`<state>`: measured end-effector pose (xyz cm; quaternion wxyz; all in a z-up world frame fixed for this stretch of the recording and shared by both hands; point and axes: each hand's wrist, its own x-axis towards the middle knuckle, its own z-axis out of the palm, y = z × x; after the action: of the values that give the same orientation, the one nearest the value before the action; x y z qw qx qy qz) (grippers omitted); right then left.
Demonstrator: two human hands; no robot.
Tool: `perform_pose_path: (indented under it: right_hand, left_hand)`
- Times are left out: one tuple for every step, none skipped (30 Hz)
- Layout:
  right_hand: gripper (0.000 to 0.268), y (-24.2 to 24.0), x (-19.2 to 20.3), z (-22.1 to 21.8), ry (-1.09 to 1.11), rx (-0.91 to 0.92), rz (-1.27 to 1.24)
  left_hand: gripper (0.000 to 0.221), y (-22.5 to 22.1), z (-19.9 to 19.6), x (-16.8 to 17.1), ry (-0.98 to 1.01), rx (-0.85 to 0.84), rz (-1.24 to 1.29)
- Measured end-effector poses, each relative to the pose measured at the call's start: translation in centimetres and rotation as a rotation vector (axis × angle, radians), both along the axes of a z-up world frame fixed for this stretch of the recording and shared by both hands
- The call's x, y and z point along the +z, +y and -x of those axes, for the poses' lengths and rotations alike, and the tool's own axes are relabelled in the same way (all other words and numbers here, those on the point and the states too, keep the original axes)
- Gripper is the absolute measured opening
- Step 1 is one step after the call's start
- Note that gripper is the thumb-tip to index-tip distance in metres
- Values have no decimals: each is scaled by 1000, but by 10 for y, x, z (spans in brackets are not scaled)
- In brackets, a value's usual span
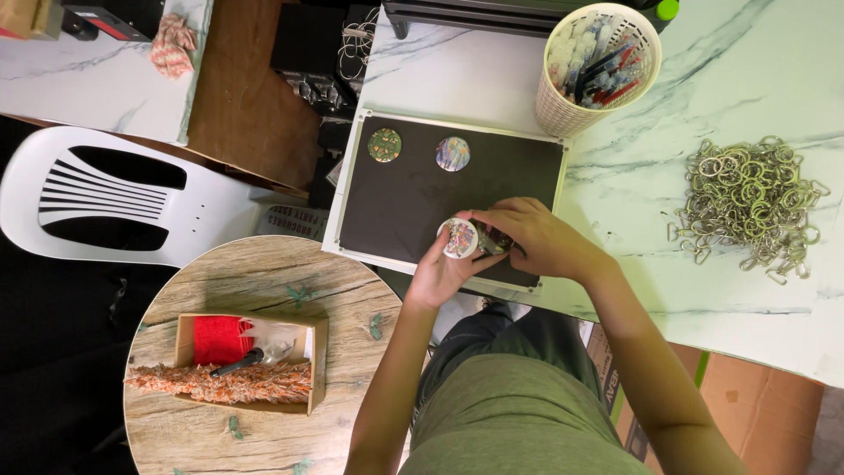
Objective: Cleaning a display frame and arranging decorative button magnets on it at a workstation.
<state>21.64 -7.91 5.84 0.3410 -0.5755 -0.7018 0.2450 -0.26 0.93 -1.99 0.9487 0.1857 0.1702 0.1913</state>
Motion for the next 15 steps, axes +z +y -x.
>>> perform_pose_path:
  right_hand:
    - [87, 0, 2, -1, 1, 0, 1]
    - [88, -1, 5, -1, 34, 7, -27]
    - [90, 0, 8, -2, 67, 15, -55]
    - [90, -1, 8, 1, 66, 16, -55]
    - [86, -2, 7, 4, 87, -66, -95]
    - [83, -2, 7, 7, 107, -148, -135]
    - [83, -2, -2, 12, 106, -146, -135]
    - [78, -2, -12, 18, 141, -253, -94]
    - [74, -3, -21, 24, 175, -363, -51]
    - [74, -1, -25, 29, 175, -366, -49]
    - [74, 0, -28, 34, 224, -410, -12]
    - [75, 1, -31, 39, 273, -453, 25]
    - [75, 3, -33, 43, 274, -459, 26]
    - [77, 5, -34, 46, 288, -476, 20]
    - [79, 6, -36, 49, 300, -493, 14]
  left_hand:
    - [52, 1, 1, -3, 1, 0, 1]
    - [49, 1, 1, -7, -35, 4, 7]
    - [46, 2, 2, -10, -71, 9, 13]
    - [46, 2, -1, -9, -71, 9, 13]
    - [46, 2, -4, -7, -62, 74, 0]
    - [46, 2, -7, -5, -52, 139, -13]
    - [46, 2, -11, 0, -53, 141, -13]
    - [43, 2, -14, 5, -59, 208, 4]
    - [41, 1, -18, 10, -63, 271, 24]
    - [41, 0, -21, 13, -62, 269, 26]
    - [40, -2, -24, 16, -84, 297, 3]
    - [38, -3, -27, 19, -105, 325, -21]
    - [38, -5, -29, 20, -104, 320, -19]
    - [37, -6, -31, 20, -141, 326, 8]
    - [36, -9, -34, 21, -179, 331, 37]
